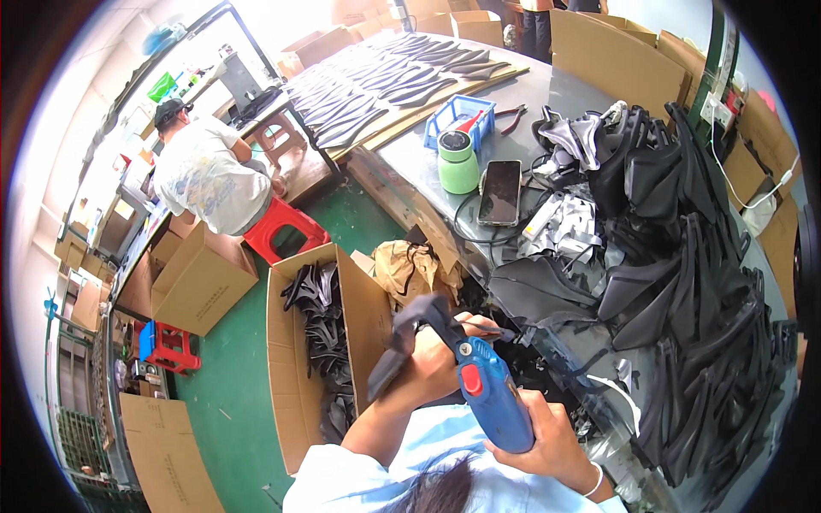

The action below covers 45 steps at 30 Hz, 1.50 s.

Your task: The person uses a hot glue gun to apply adhesive to the edges of black plastic components. They pick up individual parts from a pile on a table, apply glue to specific seams, and then place the treated items into a cardboard box. The process is repeated for multiple units throughout the clip.

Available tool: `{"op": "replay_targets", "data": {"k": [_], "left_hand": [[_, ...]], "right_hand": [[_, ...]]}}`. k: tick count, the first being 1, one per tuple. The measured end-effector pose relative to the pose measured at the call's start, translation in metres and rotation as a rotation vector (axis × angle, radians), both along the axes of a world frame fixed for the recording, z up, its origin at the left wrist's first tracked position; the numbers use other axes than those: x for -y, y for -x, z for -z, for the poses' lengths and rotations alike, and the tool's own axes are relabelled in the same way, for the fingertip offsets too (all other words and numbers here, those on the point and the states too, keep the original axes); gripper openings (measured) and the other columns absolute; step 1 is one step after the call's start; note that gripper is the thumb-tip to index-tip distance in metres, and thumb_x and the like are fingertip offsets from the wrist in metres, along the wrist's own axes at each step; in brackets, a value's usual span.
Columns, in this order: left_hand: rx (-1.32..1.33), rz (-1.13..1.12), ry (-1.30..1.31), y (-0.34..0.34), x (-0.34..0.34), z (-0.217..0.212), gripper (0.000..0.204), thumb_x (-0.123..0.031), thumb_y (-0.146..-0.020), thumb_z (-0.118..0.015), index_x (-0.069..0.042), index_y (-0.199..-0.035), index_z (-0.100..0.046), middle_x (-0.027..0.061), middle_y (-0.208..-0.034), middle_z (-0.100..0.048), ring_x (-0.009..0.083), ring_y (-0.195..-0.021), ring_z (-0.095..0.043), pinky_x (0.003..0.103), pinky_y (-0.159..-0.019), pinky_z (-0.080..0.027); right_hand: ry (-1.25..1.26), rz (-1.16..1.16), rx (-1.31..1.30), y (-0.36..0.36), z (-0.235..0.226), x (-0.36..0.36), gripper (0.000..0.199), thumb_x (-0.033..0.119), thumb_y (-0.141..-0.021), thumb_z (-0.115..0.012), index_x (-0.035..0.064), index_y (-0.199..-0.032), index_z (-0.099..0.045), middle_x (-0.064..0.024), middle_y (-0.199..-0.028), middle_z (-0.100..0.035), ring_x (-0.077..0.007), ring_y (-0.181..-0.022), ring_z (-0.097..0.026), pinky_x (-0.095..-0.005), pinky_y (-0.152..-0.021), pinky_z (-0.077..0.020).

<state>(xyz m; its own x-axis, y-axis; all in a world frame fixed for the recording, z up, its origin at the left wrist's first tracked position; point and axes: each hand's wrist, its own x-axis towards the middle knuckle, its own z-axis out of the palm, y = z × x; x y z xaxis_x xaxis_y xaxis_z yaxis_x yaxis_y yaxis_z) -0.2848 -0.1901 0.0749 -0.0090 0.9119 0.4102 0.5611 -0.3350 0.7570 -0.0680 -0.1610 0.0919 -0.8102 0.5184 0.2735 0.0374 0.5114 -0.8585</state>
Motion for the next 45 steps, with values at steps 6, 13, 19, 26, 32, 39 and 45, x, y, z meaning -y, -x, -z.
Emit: {"op": "replay_targets", "data": {"k": [6, 13, 19, 26, 32, 39, 45], "left_hand": [[0.054, 0.003, 0.071, -0.007, 0.007, 0.024, 0.032, -0.009, -0.074, -0.069, -0.003, -0.104, -0.061, 0.0108, -0.101, -0.063, 0.0263, -0.091, -0.06, 0.037, -0.08, -0.047], [0.302, 0.105, 0.302, -0.004, 0.022, 0.038, 0.035, -0.009, -0.079, -0.071, 0.0, -0.11, -0.058, 0.012, -0.109, -0.061, 0.0198, -0.1, -0.059, 0.035, -0.086, -0.048], [0.95, 0.344, 0.603, -0.022, 0.027, 0.009, 0.047, -0.006, -0.073, -0.067, -0.003, -0.113, -0.045, 0.0092, -0.119, -0.048, 0.0208, -0.113, -0.049, 0.034, -0.097, -0.038], [1.363, -0.071, -0.258, -0.022, -0.017, 0.014, 0.048, -0.034, -0.092, -0.055, -0.003, -0.126, -0.042, 0.0167, -0.101, -0.059, 0.0218, -0.085, -0.06, 0.033, -0.077, -0.051], [1.233, -0.161, -0.236, -0.013, -0.001, -0.008, 0.029, -0.015, -0.089, -0.059, -0.002, -0.111, -0.046, 0.0125, -0.078, -0.058, 0.0151, -0.061, -0.057, 0.025, -0.052, -0.049], [1.085, -0.113, -0.122, -0.011, 0.012, -0.011, 0.032, -0.009, -0.088, -0.061, 0.001, -0.116, -0.05, 0.0127, -0.076, -0.06, 0.0144, -0.06, -0.059, 0.024, -0.051, -0.05], [0.928, -0.111, -0.004, -0.005, 0.015, -0.014, 0.028, -0.002, -0.086, -0.059, 0.002, -0.113, -0.054, 0.0112, -0.081, -0.063, 0.013, -0.065, -0.061, 0.023, -0.055, -0.05]], "right_hand": [[0.033, -0.014, -0.014, 0.001, -0.01, 0.0, 0.064, 0.019, -0.065, -0.082, -0.0032, -0.111, -0.044, -0.0114, -0.076, -0.063, -0.0186, -0.061, -0.065, -0.0279, -0.058, -0.0511], [-0.112, 0.076, -0.034, -0.001, -0.017, -0.007, 0.065, 0.018, -0.061, -0.082, -0.003, -0.111, -0.046, -0.0141, -0.076, -0.061, -0.0273, -0.061, -0.064, -0.0342, -0.058, -0.051], [-0.14, 0.236, -0.024, 0.005, 0.004, -0.015, 0.063, 0.016, -0.066, -0.08, -0.0021, -0.114, -0.044, -0.0151, -0.08, -0.063, -0.0268, -0.068, -0.068, -0.0343, -0.064, -0.0529], [-0.136, 0.019, -0.037, 0.006, -0.001, -0.001, 0.064, 0.018, -0.062, -0.084, -0.0019, -0.109, -0.046, -0.0158, -0.082, -0.062, -0.0259, -0.064, -0.066, -0.0328, -0.06, -0.0527], [-0.198, 0.176, 0.12, -0.007, -0.001, -0.01, 0.061, 0.025, -0.067, -0.081, -0.002, -0.11, -0.047, -0.0141, -0.074, -0.062, -0.0293, -0.061, -0.064, -0.0362, -0.056, -0.0508], [-0.171, 0.12, 0.137, -0.01, 0.01, -0.008, 0.068, 0.027, -0.064, -0.085, -0.0028, -0.11, -0.045, -0.0176, -0.087, -0.063, -0.0288, -0.067, -0.066, -0.0347, -0.061, -0.0529], [-0.157, 0.121, 0.144, -0.013, 0.006, -0.01, 0.066, 0.025, -0.064, -0.084, -0.0023, -0.11, -0.046, -0.0172, -0.09, -0.063, -0.0295, -0.068, -0.066, -0.0356, -0.062, -0.0527]]}}
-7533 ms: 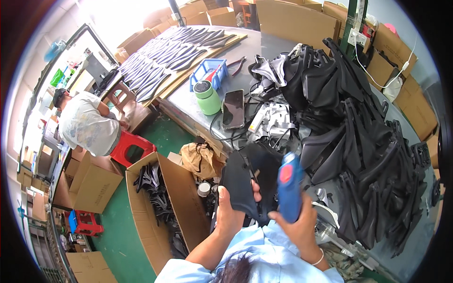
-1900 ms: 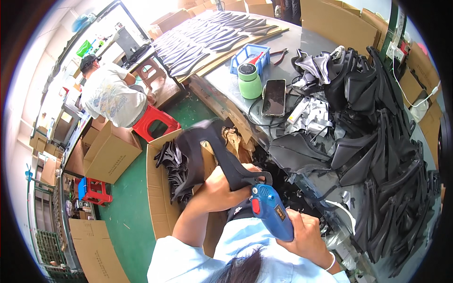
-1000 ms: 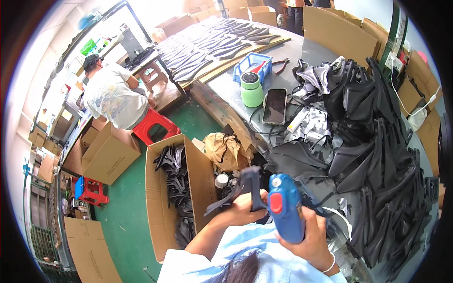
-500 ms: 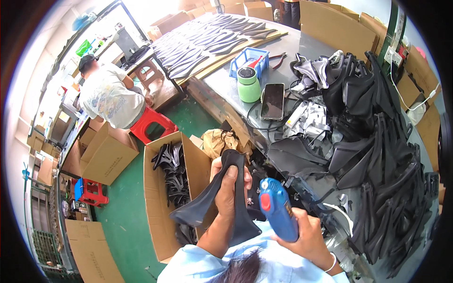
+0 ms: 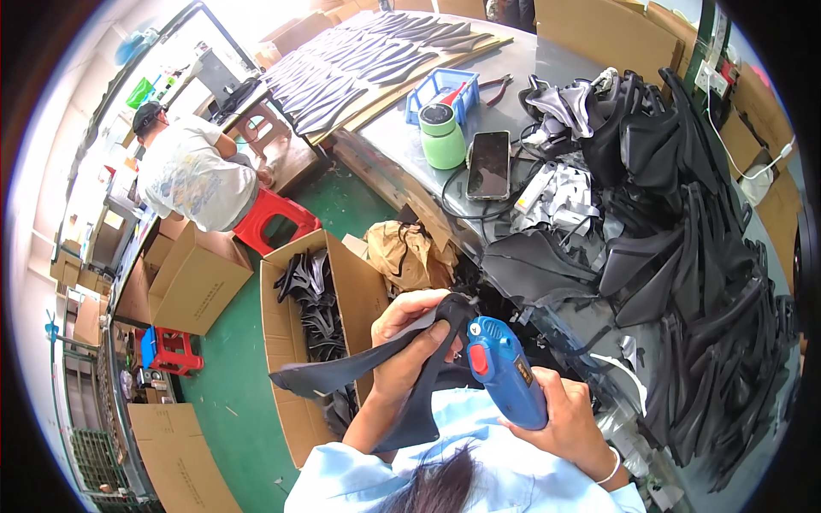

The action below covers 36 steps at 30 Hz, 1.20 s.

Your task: The person uses a hot glue gun to apply adhesive to the edges of black plastic components. They pick up individual parts from a pile on a table, apply glue to specific seams, and then place the treated items into a cardboard box. The process is repeated for multiple units throughout the clip.

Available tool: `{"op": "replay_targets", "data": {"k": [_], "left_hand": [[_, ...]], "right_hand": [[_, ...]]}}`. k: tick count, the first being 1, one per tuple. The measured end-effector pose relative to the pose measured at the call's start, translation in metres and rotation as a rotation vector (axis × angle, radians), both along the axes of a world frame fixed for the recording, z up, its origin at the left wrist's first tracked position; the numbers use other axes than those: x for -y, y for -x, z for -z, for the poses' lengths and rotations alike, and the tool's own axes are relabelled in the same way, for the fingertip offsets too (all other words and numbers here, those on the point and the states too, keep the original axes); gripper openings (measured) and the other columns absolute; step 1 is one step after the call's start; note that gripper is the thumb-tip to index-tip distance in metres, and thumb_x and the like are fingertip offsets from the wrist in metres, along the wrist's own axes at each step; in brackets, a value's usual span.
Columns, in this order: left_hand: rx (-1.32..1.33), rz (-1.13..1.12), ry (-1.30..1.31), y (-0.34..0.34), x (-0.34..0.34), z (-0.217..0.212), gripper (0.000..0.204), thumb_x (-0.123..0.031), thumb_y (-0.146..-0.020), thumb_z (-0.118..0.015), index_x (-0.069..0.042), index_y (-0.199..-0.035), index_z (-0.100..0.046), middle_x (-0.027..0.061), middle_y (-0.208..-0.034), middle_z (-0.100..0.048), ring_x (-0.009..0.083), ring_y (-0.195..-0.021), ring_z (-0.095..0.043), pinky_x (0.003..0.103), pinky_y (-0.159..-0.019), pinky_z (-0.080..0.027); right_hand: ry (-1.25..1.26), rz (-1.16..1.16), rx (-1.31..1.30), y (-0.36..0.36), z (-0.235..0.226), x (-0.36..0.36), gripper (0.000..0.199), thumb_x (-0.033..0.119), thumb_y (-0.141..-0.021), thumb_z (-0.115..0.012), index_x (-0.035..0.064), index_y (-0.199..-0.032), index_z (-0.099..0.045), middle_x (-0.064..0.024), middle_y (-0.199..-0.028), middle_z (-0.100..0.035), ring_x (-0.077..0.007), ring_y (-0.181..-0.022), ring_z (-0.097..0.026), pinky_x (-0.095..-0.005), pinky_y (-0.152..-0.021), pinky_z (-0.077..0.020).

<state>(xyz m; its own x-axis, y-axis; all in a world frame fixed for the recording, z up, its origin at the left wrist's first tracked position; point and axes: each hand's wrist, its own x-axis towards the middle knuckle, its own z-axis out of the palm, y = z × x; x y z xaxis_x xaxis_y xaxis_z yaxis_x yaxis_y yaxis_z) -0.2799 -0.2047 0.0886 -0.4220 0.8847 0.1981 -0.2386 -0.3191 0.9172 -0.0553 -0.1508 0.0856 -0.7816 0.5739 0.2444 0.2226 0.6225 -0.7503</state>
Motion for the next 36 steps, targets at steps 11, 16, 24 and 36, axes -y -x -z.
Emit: {"op": "replay_targets", "data": {"k": [11, 16, 24, 36], "left_hand": [[0.015, 0.342, 0.545, 0.031, 0.004, -0.046, 0.029, -0.004, -0.08, -0.064, 0.002, -0.108, -0.06, 0.0053, -0.086, -0.063, 0.0075, -0.071, -0.058, 0.021, -0.064, -0.047], [-0.056, 0.432, 0.665, 0.046, 0.002, -0.056, 0.029, -0.005, -0.08, -0.063, 0.002, -0.108, -0.061, 0.0044, -0.085, -0.062, 0.0087, -0.069, -0.057, 0.022, -0.061, -0.046], [-0.331, 0.572, 0.815, 0.053, -0.004, -0.057, 0.031, -0.003, -0.077, -0.064, 0.002, -0.107, -0.063, 0.0084, -0.098, -0.065, 0.0109, -0.073, -0.06, 0.024, -0.061, -0.051], [-0.607, 0.627, 0.539, 0.041, -0.01, -0.019, 0.036, 0.007, -0.078, -0.059, 0.003, -0.113, -0.058, 0.0123, -0.11, -0.065, 0.0214, -0.105, -0.061, 0.031, -0.088, -0.049]], "right_hand": [[0.016, -0.01, 0.001, -0.008, 0.007, -0.002, 0.062, 0.024, -0.063, -0.083, -0.0019, -0.107, -0.048, -0.0177, -0.089, -0.064, -0.0303, -0.068, -0.066, -0.0363, -0.064, -0.053], [-0.018, -0.045, 0.09, -0.016, 0.016, 0.001, 0.06, 0.023, -0.065, -0.081, -0.0017, -0.108, -0.048, -0.016, -0.079, -0.063, -0.0299, -0.064, -0.065, -0.0364, -0.06, -0.0514], [-0.099, -0.089, 0.095, -0.011, 0.018, 0.005, 0.061, 0.015, -0.06, -0.078, -0.0017, -0.11, -0.048, -0.0099, -0.065, -0.06, -0.0278, -0.054, -0.06, -0.0359, -0.055, -0.0472], [-0.074, -0.087, 0.025, -0.005, 0.021, 0.01, 0.059, 0.015, -0.06, -0.077, -0.0009, -0.109, -0.05, -0.01, -0.065, -0.06, -0.027, -0.052, -0.058, -0.0352, -0.053, -0.0465]]}}
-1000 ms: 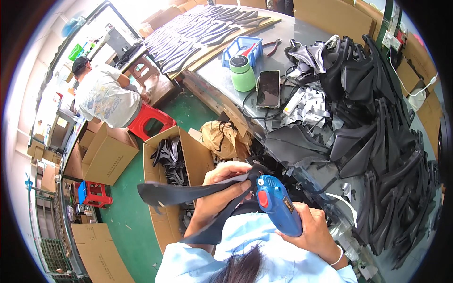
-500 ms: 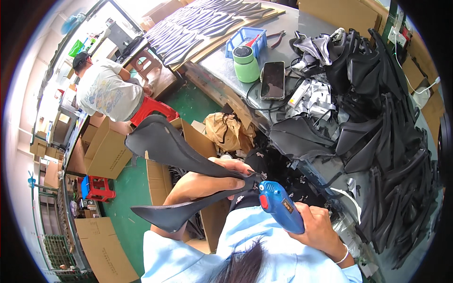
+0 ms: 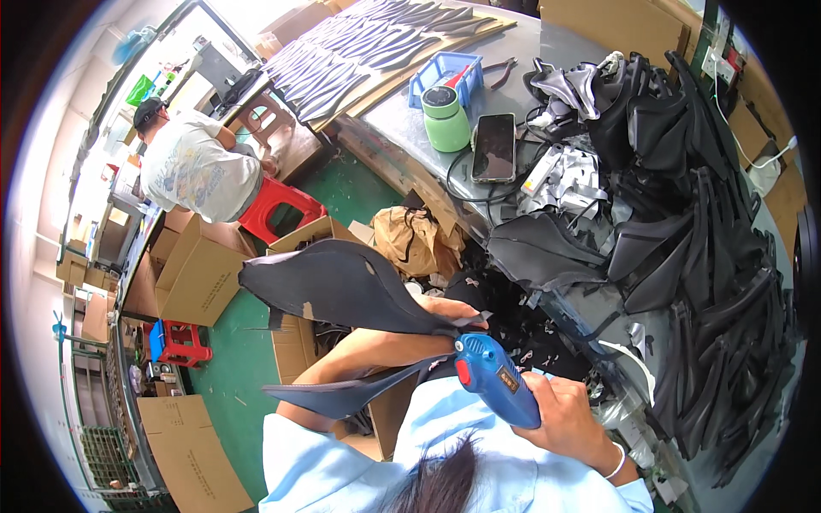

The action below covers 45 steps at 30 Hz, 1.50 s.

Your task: The person uses a hot glue gun to apply adhesive to the edges of black plastic components. They pick up individual parts from a pile on a table, apply glue to specific seams, and then place the treated items into a cardboard box. The process is repeated for multiple units throughout the clip.

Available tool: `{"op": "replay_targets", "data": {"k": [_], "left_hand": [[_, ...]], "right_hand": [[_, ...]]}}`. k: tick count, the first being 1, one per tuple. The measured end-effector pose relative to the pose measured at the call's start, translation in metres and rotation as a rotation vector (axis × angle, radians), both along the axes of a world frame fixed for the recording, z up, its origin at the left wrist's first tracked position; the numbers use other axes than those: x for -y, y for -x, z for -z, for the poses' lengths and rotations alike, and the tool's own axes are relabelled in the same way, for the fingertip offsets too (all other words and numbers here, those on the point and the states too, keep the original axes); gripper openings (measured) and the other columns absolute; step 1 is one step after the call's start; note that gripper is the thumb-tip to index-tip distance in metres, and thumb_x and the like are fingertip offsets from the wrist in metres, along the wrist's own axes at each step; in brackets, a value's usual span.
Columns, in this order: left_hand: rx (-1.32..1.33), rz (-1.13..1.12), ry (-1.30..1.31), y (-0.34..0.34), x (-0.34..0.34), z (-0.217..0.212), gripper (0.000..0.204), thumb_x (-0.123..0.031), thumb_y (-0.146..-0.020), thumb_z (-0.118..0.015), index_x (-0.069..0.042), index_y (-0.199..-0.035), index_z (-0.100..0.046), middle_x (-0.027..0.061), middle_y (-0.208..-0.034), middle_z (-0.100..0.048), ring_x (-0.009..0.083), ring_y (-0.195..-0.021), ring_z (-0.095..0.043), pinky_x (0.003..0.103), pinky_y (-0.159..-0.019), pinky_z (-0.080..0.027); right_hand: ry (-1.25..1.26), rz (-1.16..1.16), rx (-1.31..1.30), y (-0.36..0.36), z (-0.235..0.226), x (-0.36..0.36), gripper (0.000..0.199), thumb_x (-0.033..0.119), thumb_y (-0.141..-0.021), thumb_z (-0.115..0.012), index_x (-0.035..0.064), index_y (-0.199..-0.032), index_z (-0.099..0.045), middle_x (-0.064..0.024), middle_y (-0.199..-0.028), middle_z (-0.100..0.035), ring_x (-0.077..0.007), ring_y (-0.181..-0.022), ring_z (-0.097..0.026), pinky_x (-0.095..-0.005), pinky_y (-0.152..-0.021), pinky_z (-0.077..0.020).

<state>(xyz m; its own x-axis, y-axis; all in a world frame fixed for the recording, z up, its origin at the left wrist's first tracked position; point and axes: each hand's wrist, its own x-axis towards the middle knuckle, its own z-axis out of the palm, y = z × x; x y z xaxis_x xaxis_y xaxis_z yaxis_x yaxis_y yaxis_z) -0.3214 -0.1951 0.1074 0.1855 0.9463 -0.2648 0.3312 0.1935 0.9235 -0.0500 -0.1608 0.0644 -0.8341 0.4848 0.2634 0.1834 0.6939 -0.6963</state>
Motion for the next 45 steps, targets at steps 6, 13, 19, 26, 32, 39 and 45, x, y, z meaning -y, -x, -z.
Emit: {"op": "replay_targets", "data": {"k": [6, 13, 19, 26, 32, 39, 45], "left_hand": [[-0.022, 0.021, -0.116, -0.007, 0.0, 0.005, 0.039, 0.009, -0.075, -0.057, 0.004, -0.113, -0.057, 0.0153, -0.108, -0.065, 0.0239, -0.105, -0.06, 0.034, -0.093, -0.046], [0.408, -0.473, -0.678, 0.005, 0.004, -0.029, 0.044, -0.007, -0.076, -0.063, -0.001, -0.118, -0.051, 0.0123, -0.113, -0.056, 0.0189, -0.102, -0.054, 0.03, -0.089, -0.046], [0.639, -0.813, -0.847, -0.024, 0.003, -0.013, 0.032, -0.011, -0.08, -0.059, -0.004, -0.111, -0.05, 0.0115, -0.105, -0.053, 0.019, -0.101, -0.051, 0.031, -0.089, -0.044], [0.659, -0.89, -0.853, -0.043, 0.004, -0.004, 0.031, -0.013, -0.078, -0.058, -0.005, -0.107, -0.047, 0.0128, -0.103, -0.05, 0.0198, -0.097, -0.05, 0.032, -0.088, -0.043], [0.602, -0.898, -0.933, -0.05, 0.007, 0.014, 0.034, -0.011, -0.077, -0.058, -0.006, -0.109, -0.046, 0.0138, -0.106, -0.05, 0.021, -0.099, -0.051, 0.035, -0.089, -0.043], [0.585, -0.932, -0.853, -0.059, 0.011, 0.015, 0.036, -0.014, -0.077, -0.057, -0.006, -0.11, -0.045, 0.0145, -0.109, -0.051, 0.0228, -0.1, -0.054, 0.037, -0.09, -0.045], [0.684, -0.946, -0.646, -0.062, 0.016, 0.002, 0.034, -0.008, -0.078, -0.055, -0.003, -0.11, -0.046, 0.0163, -0.109, -0.054, 0.0245, -0.099, -0.057, 0.038, -0.09, -0.046]], "right_hand": [[0.027, 0.029, -0.068, 0.014, 0.0, 0.009, 0.057, 0.016, -0.063, -0.076, -0.0013, -0.11, -0.049, -0.0118, -0.066, -0.06, -0.0275, -0.054, -0.06, -0.0361, -0.053, -0.0474], [0.034, 0.091, -0.011, 0.014, -0.004, 0.001, 0.052, 0.014, -0.064, -0.076, -0.0012, -0.107, -0.05, -0.0125, -0.065, -0.06, -0.0277, -0.056, -0.062, -0.0355, -0.053, -0.0486], [-0.02, 0.089, -0.034, 0.016, -0.006, -0.001, 0.051, 0.013, -0.065, -0.075, -0.0019, -0.106, -0.05, -0.012, -0.064, -0.059, -0.0278, -0.055, -0.062, -0.0346, -0.054, -0.0495], [0.068, 0.063, -0.042, 0.021, -0.012, 0.0, 0.058, 0.022, -0.066, -0.08, -0.0024, -0.108, -0.048, -0.0139, -0.073, -0.062, -0.0271, -0.061, -0.066, -0.0337, -0.059, -0.0524], [0.126, 0.059, -0.042, 0.024, -0.018, 0.001, 0.063, 0.027, -0.067, -0.082, -0.0028, -0.11, -0.047, -0.0141, -0.076, -0.063, -0.0255, -0.063, -0.067, -0.0321, -0.06, -0.0537], [0.099, 0.076, -0.069, 0.029, -0.02, 0.001, 0.063, 0.024, -0.065, -0.082, -0.0018, -0.11, -0.047, -0.0153, -0.079, -0.063, -0.0257, -0.063, -0.066, -0.0325, -0.059, -0.0527], [-0.071, 0.118, -0.114, 0.033, -0.02, -0.001, 0.056, 0.011, -0.062, -0.076, -0.0023, -0.109, -0.048, -0.0099, -0.062, -0.058, -0.0264, -0.052, -0.06, -0.0342, -0.053, -0.0472]]}}
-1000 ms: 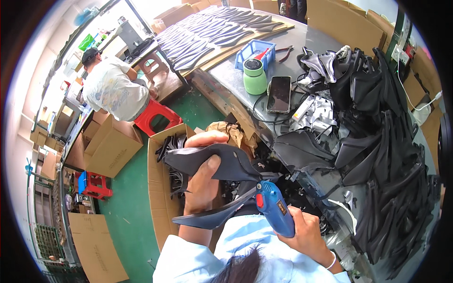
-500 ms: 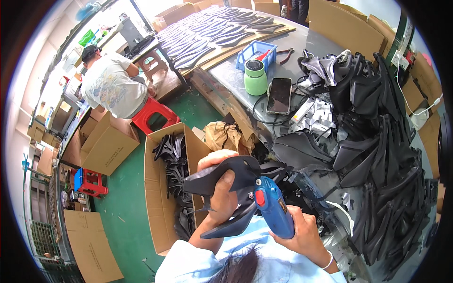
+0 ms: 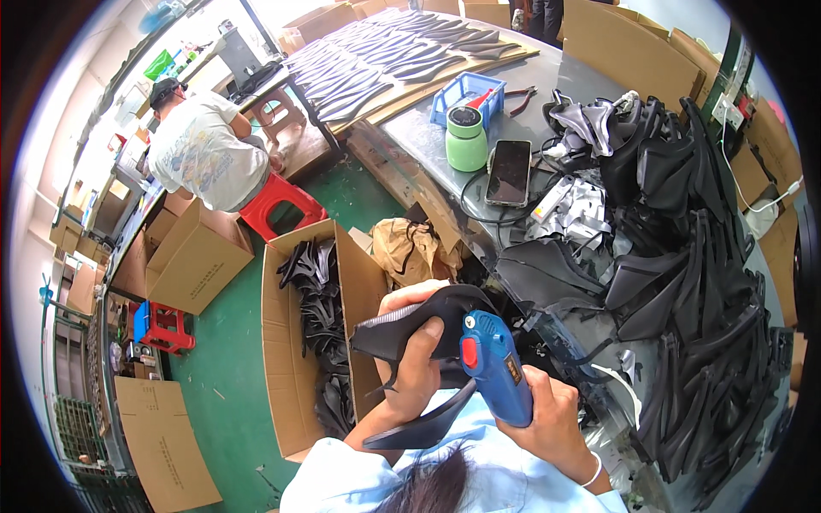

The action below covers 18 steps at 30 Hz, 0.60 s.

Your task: The person uses a hot glue gun to apply adhesive to the edges of black plastic components. They pick up individual parts from a pile on a table, apply glue to specific seams, and then place the treated items into a cardboard box. The process is repeated for multiple units throughout the clip.

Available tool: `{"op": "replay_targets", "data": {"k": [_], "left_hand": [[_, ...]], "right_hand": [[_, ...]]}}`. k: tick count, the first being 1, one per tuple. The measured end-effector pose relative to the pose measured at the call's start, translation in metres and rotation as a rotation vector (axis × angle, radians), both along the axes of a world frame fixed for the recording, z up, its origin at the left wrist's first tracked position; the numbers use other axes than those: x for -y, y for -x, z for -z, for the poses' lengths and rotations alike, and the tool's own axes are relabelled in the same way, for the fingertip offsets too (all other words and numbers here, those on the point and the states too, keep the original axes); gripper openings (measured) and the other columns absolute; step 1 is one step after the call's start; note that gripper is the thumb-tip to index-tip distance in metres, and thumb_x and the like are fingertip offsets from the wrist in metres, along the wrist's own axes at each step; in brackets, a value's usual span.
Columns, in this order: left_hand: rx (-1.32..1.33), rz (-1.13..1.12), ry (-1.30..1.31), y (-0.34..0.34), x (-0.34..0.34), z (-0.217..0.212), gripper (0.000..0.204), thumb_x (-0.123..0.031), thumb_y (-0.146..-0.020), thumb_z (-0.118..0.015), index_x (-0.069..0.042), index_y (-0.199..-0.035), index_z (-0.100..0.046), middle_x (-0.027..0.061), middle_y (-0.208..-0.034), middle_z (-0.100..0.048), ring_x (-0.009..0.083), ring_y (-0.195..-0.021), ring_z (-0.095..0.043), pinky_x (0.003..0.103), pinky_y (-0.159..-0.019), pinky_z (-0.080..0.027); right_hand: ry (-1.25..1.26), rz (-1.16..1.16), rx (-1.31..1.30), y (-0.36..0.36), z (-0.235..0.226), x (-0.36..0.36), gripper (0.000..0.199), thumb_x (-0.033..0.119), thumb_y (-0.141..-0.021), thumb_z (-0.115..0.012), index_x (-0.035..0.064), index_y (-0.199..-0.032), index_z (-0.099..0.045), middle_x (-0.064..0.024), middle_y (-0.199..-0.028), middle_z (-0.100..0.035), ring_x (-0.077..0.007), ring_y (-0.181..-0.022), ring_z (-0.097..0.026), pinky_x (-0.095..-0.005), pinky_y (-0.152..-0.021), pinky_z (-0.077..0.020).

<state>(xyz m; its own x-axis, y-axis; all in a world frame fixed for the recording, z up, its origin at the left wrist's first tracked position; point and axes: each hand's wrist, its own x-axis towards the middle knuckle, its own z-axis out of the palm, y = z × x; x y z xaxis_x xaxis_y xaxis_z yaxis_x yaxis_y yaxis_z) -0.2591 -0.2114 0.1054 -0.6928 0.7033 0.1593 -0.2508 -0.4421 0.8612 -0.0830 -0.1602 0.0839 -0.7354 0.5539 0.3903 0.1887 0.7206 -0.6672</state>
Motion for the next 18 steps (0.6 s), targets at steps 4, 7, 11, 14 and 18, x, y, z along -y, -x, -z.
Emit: {"op": "replay_targets", "data": {"k": [4, 7, 11, 14, 18], "left_hand": [[-0.082, 0.113, 0.158, 0.014, 0.009, -0.014, 0.034, -0.002, -0.081, -0.054, -0.001, -0.114, -0.048, 0.0124, -0.109, -0.056, 0.0191, -0.101, -0.056, 0.032, -0.092, -0.043], [-0.217, 0.204, 0.223, 0.022, 0.009, -0.018, 0.033, 0.001, -0.082, -0.053, 0.0, -0.115, -0.049, 0.0099, -0.109, -0.057, 0.0158, -0.101, -0.055, 0.029, -0.091, -0.042], [-0.441, 0.365, 0.362, 0.037, 0.009, -0.016, 0.035, 0.003, -0.08, -0.052, 0.0, -0.115, -0.05, 0.0092, -0.106, -0.057, 0.0163, -0.093, -0.056, 0.028, -0.086, -0.044], [-0.459, 0.455, 0.356, 0.041, 0.009, -0.017, 0.035, 0.004, -0.077, -0.054, 0.0, -0.112, -0.053, 0.0111, -0.108, -0.059, 0.0183, -0.096, -0.059, 0.029, -0.086, -0.046], [-0.477, 0.546, 0.335, 0.043, 0.01, -0.009, 0.038, -0.004, -0.079, -0.063, 0.002, -0.115, -0.053, 0.0119, -0.112, -0.061, 0.0177, -0.102, -0.06, 0.03, -0.089, -0.047]], "right_hand": [[-0.061, 0.021, 0.057, -0.001, -0.003, 0.002, 0.058, 0.012, -0.061, -0.078, -0.0028, -0.109, -0.049, -0.0088, -0.06, -0.057, -0.0254, -0.05, -0.058, -0.0339, -0.053, -0.0448], [-0.085, 0.02, 0.085, -0.001, -0.005, 0.002, 0.059, 0.012, -0.061, -0.078, -0.0035, -0.109, -0.049, -0.0087, -0.059, -0.057, -0.0251, -0.049, -0.058, -0.0336, -0.053, -0.0446], [-0.06, -0.016, 0.052, -0.001, -0.003, 0.003, 0.058, 0.013, -0.061, -0.079, -0.0038, -0.108, -0.049, -0.0098, -0.061, -0.057, -0.0255, -0.05, -0.058, -0.034, -0.053, -0.0461], [-0.012, -0.044, 0.032, -0.002, 0.0, 0.006, 0.061, 0.014, -0.058, -0.079, -0.0026, -0.108, -0.048, -0.0133, -0.071, -0.06, -0.0292, -0.055, -0.059, -0.0367, -0.055, -0.0478], [0.005, -0.072, 0.016, -0.002, -0.004, 0.008, 0.062, 0.014, -0.057, -0.079, -0.0019, -0.108, -0.047, -0.0152, -0.077, -0.061, -0.0311, -0.058, -0.06, -0.0382, -0.055, -0.0486]]}}
